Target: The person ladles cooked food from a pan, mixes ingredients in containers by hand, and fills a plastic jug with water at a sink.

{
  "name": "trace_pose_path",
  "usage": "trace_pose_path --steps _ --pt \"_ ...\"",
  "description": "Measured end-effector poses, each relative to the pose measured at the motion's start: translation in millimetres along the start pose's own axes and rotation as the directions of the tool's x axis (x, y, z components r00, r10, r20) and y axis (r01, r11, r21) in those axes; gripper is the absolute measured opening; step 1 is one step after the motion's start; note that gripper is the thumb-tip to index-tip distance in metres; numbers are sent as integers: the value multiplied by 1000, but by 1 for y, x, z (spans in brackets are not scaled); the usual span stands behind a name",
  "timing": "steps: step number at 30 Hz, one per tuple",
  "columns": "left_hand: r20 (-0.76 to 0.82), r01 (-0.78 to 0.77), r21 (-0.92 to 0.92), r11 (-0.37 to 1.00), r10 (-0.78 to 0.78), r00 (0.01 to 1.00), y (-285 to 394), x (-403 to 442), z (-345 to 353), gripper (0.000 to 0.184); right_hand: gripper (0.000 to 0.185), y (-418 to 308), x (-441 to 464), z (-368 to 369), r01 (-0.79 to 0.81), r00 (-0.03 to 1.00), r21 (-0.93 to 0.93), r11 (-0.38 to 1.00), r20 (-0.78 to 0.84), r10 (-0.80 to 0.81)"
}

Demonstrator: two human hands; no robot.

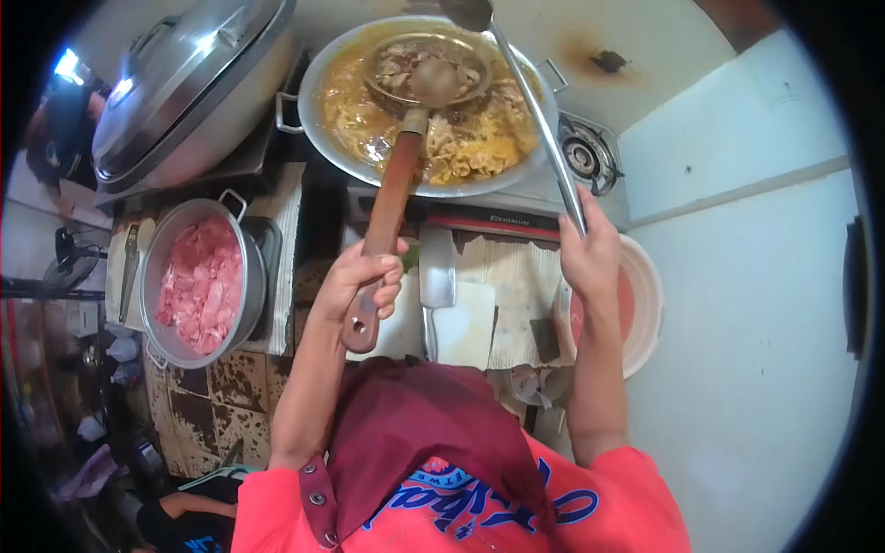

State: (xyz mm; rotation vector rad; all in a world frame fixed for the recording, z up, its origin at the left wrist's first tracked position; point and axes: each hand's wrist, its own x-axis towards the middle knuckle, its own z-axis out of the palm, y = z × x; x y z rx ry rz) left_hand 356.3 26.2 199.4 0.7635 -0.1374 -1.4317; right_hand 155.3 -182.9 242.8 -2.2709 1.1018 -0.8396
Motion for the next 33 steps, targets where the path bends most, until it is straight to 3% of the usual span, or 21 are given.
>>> trace_pose_path --steps 1,4,7,10,14,15,16,21,24,27,30,33 --pt "-2 1 -10 1000 -1 1000 0 -10 4 29 43 -3 7 1 -35 999 -56 998 38 37" --pt "-56 2 2 1000 -2 998 7 -34 18 35 42 47 35 19 168 985 -244 955 -4 -174" --pt "-68 -17 32 999 20 997 21 -51 27 38 40 66 58 22 210 976 -355 911 30 -214" --pt "-44 -41 67 997 44 998 32 -59 28 40 40 77 77 25 194 980 -425 884 128 -154" --pt "-44 -82 103 991 87 995 47 -56 33 41 35 91 97 28 156 968 -328 932 239 -78" --pt "-46 -72 92 993 77 996 53 -53 33 41 30 98 104 28 208 947 -209 956 286 -144" --pt "-8 -46 66 997 46 999 62 -49 33 37 26 65 103 10 -141 869 -162 977 452 201" --pt "132 23 -128 992 -6 991 88 -27 37 34 15 61 107 -8 -515 654 161 842 709 264" --pt "240 38 -184 982 7 971 101 -17 40 34 16 61 98 -12 -652 592 258 714 761 266" --pt "292 44 -183 982 11 956 110 -11 41 36 21 64 86 -24 -795 523 387 466 828 205" --pt "283 31 -160 987 16 959 115 -10 40 37 24 74 68 -35 -820 543 486 303 828 139" --pt "274 25 -141 990 15 961 116 -9 37 36 24 70 47 -48 -790 596 541 287 788 154"
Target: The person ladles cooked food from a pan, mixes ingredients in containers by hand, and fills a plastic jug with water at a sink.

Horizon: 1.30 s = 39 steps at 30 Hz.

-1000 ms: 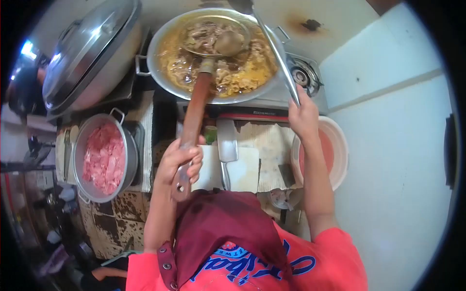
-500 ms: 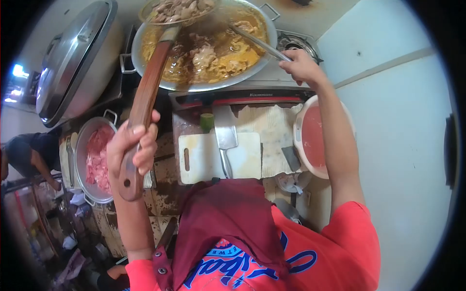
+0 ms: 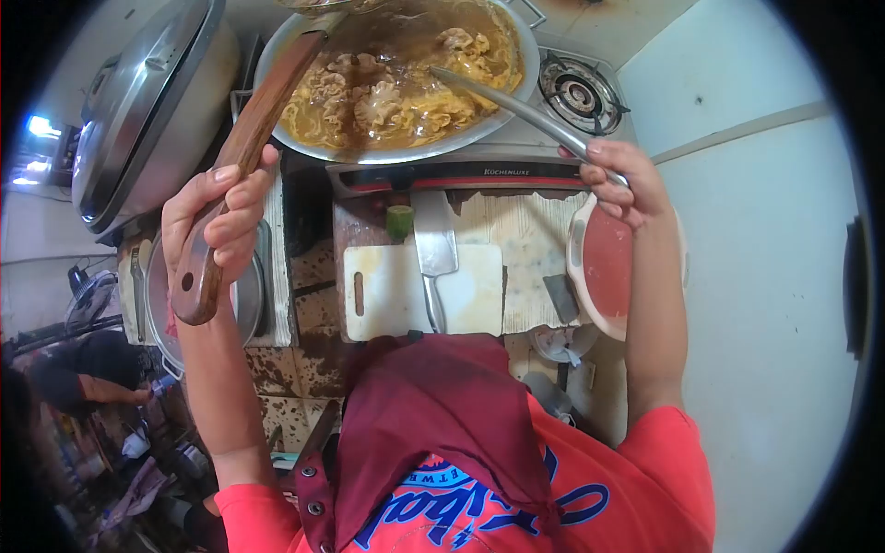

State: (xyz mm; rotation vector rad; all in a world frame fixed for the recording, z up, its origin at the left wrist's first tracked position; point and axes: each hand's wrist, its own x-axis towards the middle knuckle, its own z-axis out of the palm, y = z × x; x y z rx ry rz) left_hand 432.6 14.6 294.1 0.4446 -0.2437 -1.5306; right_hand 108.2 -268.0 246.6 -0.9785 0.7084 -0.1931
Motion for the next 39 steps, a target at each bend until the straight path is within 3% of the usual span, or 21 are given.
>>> trace_pose_path --steps 11,18,21,23,25,27,31,32,34,37,39 --pt "-117 -6 58 998 13 993 -7 -14 -18 35 24 -9 -65 30 75 987 -141 987 -131 -94" --pt "-270 3 126 992 31 962 -26 -25 -37 31 29 -10 -96 42 65 972 -204 977 -207 -108" --pt "-290 2 182 983 52 956 -32 -28 -44 30 32 -7 -104 51 -45 925 -587 808 -329 -188" --pt "-278 2 194 981 53 959 -34 -28 -49 31 33 12 -86 43 258 806 -921 292 38 -591" --pt "-271 9 183 983 41 962 -35 -29 -57 31 34 19 -82 51 235 735 -971 -28 197 -648" --pt "-262 12 177 984 36 964 -39 -30 -61 32 34 19 -81 71 32 809 -999 1 26 -588" --pt "-248 10 187 982 37 968 -43 -31 -67 32 30 19 -70 74 76 885 -992 -98 113 -452" --pt "-250 9 185 983 38 968 -45 -31 -68 31 28 12 -68 75 5 929 -986 164 -56 -366" --pt "-253 6 184 983 41 966 -49 -32 -71 31 26 -3 -69 75 -206 950 -768 607 -304 -63" --pt "-255 -2 188 982 50 966 -53 -30 -78 31 32 -11 -70 48 -110 978 -399 910 -204 29" --pt "-256 1 186 983 47 965 -55 -29 -80 31 31 -12 -72 41 -69 984 -289 955 -175 18"
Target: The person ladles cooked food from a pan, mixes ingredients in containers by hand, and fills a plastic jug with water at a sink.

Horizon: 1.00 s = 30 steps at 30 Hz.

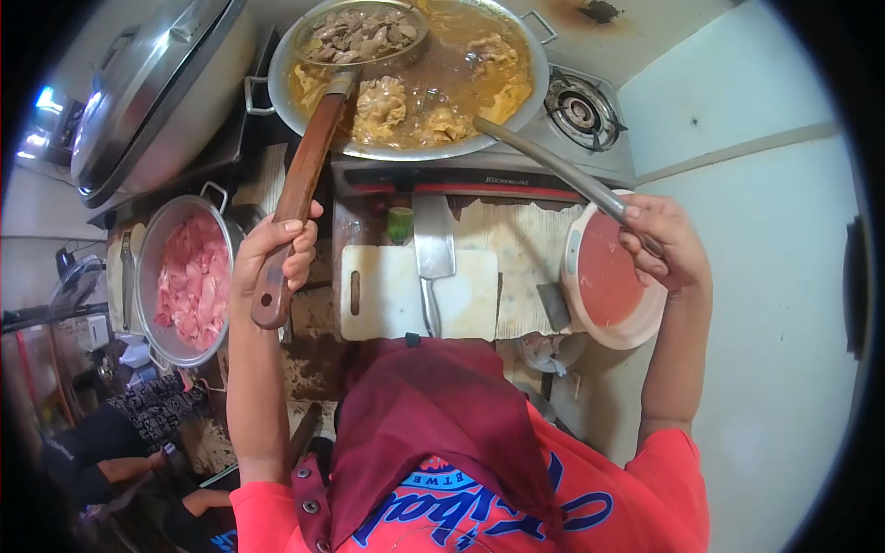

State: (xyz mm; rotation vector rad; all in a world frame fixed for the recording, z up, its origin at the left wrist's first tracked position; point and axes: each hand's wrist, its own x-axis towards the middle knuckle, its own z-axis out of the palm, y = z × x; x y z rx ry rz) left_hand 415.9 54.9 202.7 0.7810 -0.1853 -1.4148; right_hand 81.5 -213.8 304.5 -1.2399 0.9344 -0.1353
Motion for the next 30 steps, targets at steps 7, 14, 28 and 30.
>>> trace_pose_path --steps 7,14,28,30 --pt "-49 -1 9 1000 1 999 -6 1 -8 32 34 4 -16 -12 10 1000 124 992 28 -13" --pt "-6 10 -19 1000 -10 1000 -14 5 -21 34 40 18 -32 -11 40 996 100 994 -84 -32" --pt "54 34 -75 997 -30 998 -21 7 -31 37 64 84 -35 -14 86 969 -4 996 -233 -84" --pt "70 37 -84 996 -31 997 -21 7 -31 36 63 88 -37 -16 92 964 -29 995 -247 -96"
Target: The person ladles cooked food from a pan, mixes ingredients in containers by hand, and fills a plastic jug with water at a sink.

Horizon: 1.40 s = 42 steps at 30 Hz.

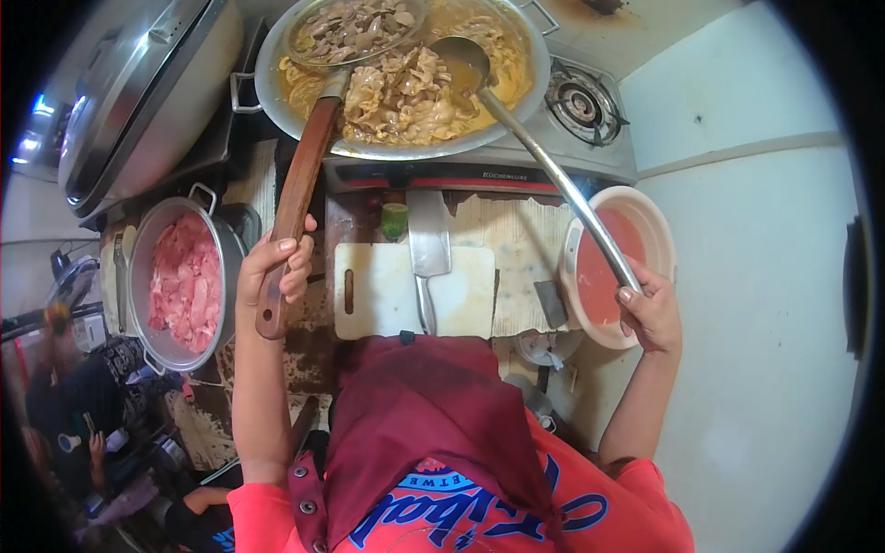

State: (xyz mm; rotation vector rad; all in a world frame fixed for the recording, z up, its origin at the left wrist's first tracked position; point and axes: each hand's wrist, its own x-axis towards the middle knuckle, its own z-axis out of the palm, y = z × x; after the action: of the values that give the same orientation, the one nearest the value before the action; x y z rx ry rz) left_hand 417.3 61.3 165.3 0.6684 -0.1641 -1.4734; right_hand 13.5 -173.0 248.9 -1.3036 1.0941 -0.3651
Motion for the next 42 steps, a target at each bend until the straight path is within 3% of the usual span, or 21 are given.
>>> trace_pose_path --steps 2,5,8,12,16,19,22,26,28,29,32,35,42 --pt "-20 4 -30 1000 -5 1000 0 0 0 36 62 0 -1 1 27 999 -52 998 -24 -28" --pt "-17 0 -53 999 -1 1000 -1 1 -1 35 48 -1 -11 16 143 975 -346 927 -109 -192" --pt "-23 -2 -60 998 1 1000 -4 5 5 35 46 11 2 24 274 923 -323 906 -177 -342" --pt "-22 4 -55 999 -5 1000 -12 15 8 34 46 -4 42 51 296 883 -473 830 -196 -426" --pt "-20 3 -46 999 -4 1000 -18 22 8 33 45 7 112 65 400 718 -717 570 -141 -681" --pt "-56 -11 -12 1000 10 998 -21 22 13 31 44 4 148 74 311 739 -821 478 -107 -665" --pt "-83 -25 35 999 28 996 -23 23 19 31 44 -6 161 78 328 775 -849 414 -9 -632" --pt "-125 -50 81 995 60 990 -28 25 24 30 40 0 182 80 495 735 -726 477 57 -675" --pt "-135 -68 106 992 82 987 -32 26 29 28 31 -5 179 87 480 828 -624 616 90 -554" --pt "-129 -77 122 989 93 987 -32 28 29 28 28 -9 177 91 459 865 -572 680 114 -488" --pt "-138 -75 137 988 94 986 -35 33 30 26 18 -26 156 109 198 977 -292 936 131 -166" --pt "-147 -68 146 987 90 985 -35 38 35 25 14 -25 149 124 111 977 -63 992 192 -98" --pt "-132 12 -21 1000 -15 991 -47 53 52 27 21 -16 151 143 -1 968 118 993 247 -28"
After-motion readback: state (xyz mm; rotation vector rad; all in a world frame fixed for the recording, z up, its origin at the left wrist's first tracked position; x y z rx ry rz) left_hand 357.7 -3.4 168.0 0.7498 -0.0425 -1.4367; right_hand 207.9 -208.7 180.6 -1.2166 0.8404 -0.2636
